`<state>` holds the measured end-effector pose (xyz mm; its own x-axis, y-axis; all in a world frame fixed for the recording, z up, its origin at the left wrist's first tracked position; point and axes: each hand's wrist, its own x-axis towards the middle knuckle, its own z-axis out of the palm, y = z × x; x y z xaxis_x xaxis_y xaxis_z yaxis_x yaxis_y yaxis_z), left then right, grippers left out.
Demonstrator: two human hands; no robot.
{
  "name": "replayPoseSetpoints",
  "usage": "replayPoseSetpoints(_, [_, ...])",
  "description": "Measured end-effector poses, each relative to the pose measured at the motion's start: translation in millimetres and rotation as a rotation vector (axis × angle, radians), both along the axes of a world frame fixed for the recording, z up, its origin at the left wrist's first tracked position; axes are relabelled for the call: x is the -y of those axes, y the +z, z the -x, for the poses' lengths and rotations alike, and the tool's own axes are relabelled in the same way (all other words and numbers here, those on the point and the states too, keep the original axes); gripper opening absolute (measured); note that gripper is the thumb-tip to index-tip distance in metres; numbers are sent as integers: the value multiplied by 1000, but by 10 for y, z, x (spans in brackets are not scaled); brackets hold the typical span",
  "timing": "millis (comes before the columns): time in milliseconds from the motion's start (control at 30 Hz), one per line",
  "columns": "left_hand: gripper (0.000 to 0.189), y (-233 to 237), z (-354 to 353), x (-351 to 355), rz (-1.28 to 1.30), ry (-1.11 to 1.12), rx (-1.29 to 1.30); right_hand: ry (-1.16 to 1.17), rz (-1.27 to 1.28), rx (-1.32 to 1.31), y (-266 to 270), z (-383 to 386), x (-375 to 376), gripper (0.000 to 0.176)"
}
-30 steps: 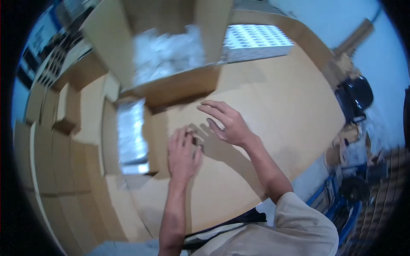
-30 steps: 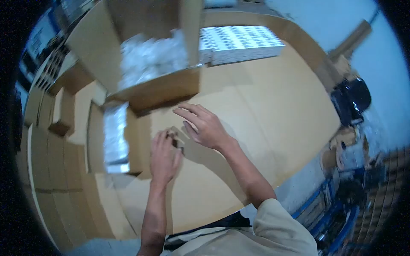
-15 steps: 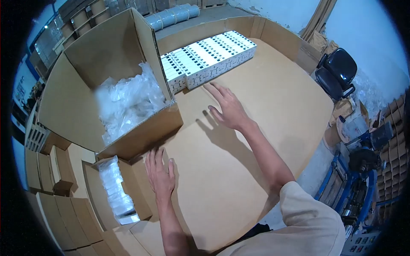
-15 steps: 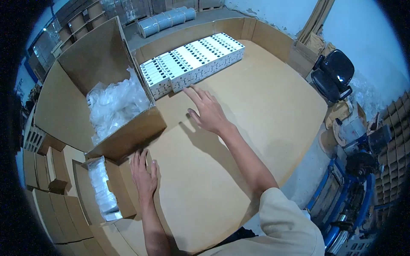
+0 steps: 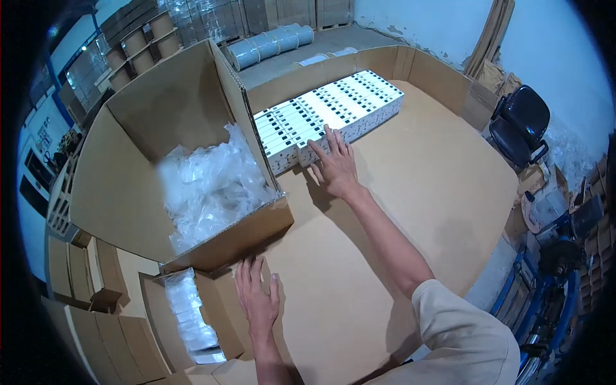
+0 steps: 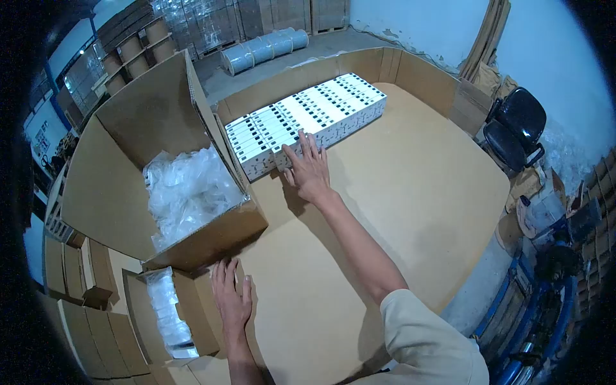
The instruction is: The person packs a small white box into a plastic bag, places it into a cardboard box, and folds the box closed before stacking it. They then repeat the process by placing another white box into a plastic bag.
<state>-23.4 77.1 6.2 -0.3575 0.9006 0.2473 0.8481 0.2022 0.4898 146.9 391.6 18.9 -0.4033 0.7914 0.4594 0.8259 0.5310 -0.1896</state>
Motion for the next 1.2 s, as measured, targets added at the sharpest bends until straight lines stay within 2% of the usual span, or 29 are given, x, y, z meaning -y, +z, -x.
replayPoseSetpoints(167, [48, 63, -19, -5, 14, -8, 11, 119, -80, -218, -85, -77, -33, 61])
replayPoseSetpoints(467, [52, 34, -7, -19, 31, -4, 6, 150, -209, -279, -168, -90, -216, 50])
replayPoseSetpoints(567, [51, 36, -16, -13, 15, 2, 14, 121, -245, -251, -175, -109, -269, 52])
replayPoseSetpoints(767, [51, -13, 14, 3, 32, -12, -9, 127, -258, -160, -67, -166, -145, 40])
replayPoseSetpoints(967, [50, -4, 26, 16, -2, -34, 1, 108, -177, -173, 2, -210, 202, 38])
replayPoseSetpoints(1200, [47, -11, 72, 74, -10, -72, 43, 128, -14, -329, 220, -330, 864, 37])
